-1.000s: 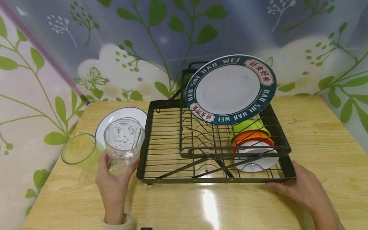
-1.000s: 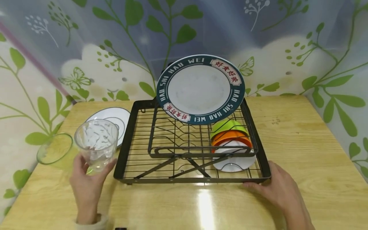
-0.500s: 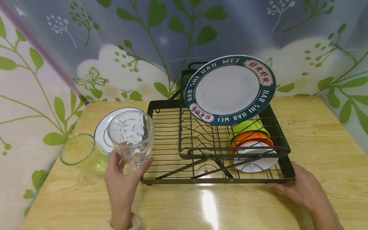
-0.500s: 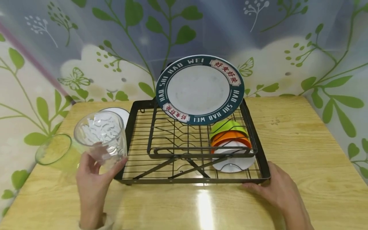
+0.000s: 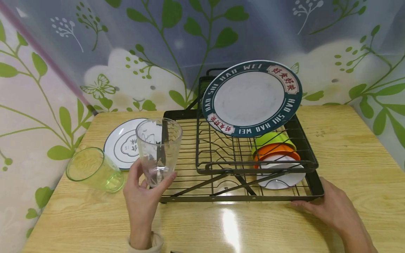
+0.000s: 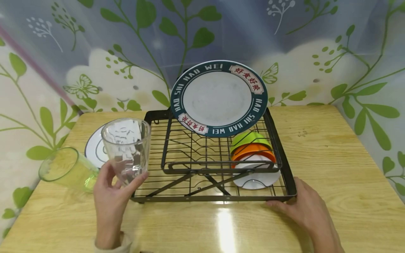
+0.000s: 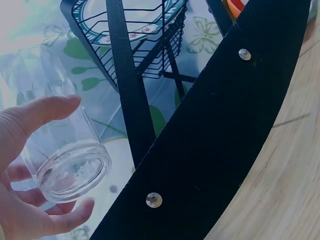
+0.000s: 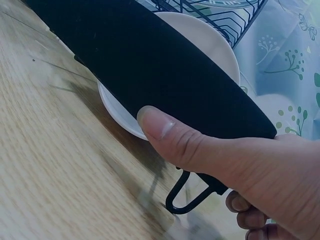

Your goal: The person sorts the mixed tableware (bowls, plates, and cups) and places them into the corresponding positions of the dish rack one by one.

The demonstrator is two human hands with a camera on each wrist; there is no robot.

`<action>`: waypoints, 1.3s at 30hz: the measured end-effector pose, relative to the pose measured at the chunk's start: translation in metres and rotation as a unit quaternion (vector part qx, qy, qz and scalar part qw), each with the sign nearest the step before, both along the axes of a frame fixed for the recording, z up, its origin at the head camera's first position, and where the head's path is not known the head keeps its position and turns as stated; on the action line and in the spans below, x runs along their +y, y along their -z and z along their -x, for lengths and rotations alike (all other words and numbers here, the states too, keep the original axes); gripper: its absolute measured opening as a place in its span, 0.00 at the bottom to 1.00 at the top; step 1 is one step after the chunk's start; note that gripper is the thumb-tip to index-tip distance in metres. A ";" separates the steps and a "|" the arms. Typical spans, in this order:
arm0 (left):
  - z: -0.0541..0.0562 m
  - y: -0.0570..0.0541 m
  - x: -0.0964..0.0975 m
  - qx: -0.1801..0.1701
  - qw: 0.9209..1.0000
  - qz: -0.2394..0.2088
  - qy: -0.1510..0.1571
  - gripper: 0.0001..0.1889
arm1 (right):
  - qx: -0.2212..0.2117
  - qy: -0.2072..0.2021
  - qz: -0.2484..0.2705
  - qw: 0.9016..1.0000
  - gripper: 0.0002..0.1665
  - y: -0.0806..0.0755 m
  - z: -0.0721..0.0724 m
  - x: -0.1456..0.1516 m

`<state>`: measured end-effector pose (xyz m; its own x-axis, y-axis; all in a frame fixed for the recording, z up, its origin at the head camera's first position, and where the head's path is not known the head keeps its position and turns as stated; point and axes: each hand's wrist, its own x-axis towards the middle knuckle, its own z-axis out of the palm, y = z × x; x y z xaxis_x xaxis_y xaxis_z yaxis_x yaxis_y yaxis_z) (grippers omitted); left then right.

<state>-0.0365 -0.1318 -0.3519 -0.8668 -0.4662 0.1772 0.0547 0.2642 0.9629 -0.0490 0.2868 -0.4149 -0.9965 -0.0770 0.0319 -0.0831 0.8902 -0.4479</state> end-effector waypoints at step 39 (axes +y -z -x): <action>0.036 -0.024 0.020 0.029 0.992 0.075 -0.094 0.39 | -0.002 0.004 0.003 1.000 0.55 0.001 -0.002 0.000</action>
<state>-0.0721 -0.1121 -0.3283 -0.7533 -0.5836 0.3031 0.0449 0.4143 0.9090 -0.0474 0.2873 -0.4163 -0.9972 -0.0698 0.0285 -0.0751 0.8877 -0.4543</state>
